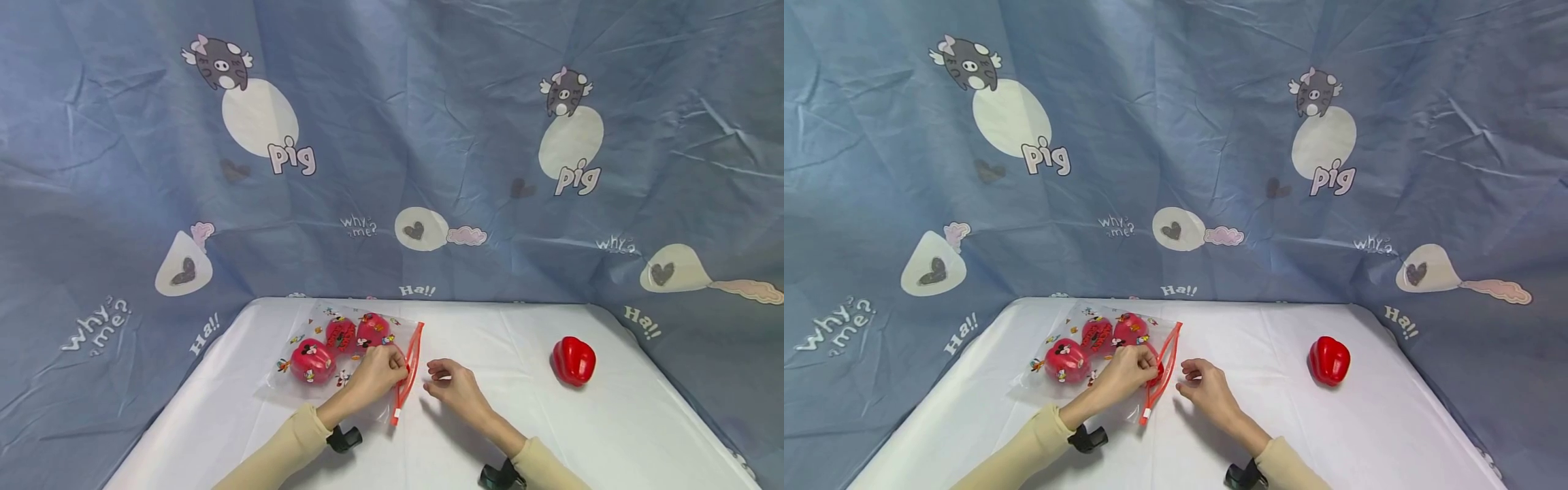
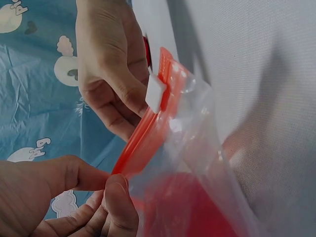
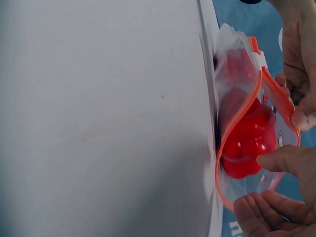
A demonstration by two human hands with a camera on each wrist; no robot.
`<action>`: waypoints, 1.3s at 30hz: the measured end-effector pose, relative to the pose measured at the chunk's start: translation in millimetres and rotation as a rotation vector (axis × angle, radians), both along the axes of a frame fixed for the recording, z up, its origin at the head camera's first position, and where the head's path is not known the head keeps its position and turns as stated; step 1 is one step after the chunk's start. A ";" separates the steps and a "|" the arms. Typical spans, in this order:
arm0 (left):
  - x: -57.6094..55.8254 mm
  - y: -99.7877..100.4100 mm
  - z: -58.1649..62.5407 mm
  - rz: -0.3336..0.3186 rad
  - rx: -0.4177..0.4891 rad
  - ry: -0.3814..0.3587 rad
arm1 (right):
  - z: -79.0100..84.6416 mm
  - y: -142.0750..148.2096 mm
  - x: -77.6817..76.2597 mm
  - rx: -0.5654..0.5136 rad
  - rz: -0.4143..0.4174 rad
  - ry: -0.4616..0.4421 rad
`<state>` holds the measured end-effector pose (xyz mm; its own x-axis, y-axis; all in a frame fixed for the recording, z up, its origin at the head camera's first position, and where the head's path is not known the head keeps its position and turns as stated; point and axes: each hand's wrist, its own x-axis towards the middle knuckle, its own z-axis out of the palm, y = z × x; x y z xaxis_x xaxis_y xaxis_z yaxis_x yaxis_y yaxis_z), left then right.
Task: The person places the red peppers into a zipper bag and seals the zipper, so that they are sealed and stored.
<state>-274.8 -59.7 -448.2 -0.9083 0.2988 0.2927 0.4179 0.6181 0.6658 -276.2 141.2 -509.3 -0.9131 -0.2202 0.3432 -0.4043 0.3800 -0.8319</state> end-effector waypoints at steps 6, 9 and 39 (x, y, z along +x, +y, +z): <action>0.1 0.2 1.1 0.001 0.011 0.005 | 0.5 13.2 1.4 0.013 -0.045 0.001; 0.5 0.2 1.5 0.001 0.016 0.002 | 0.7 20.3 3.0 0.028 -0.069 -0.013; 1.8 -1.3 0.4 -0.017 0.025 -0.035 | 19.8 88.7 9.0 0.203 -0.348 -0.011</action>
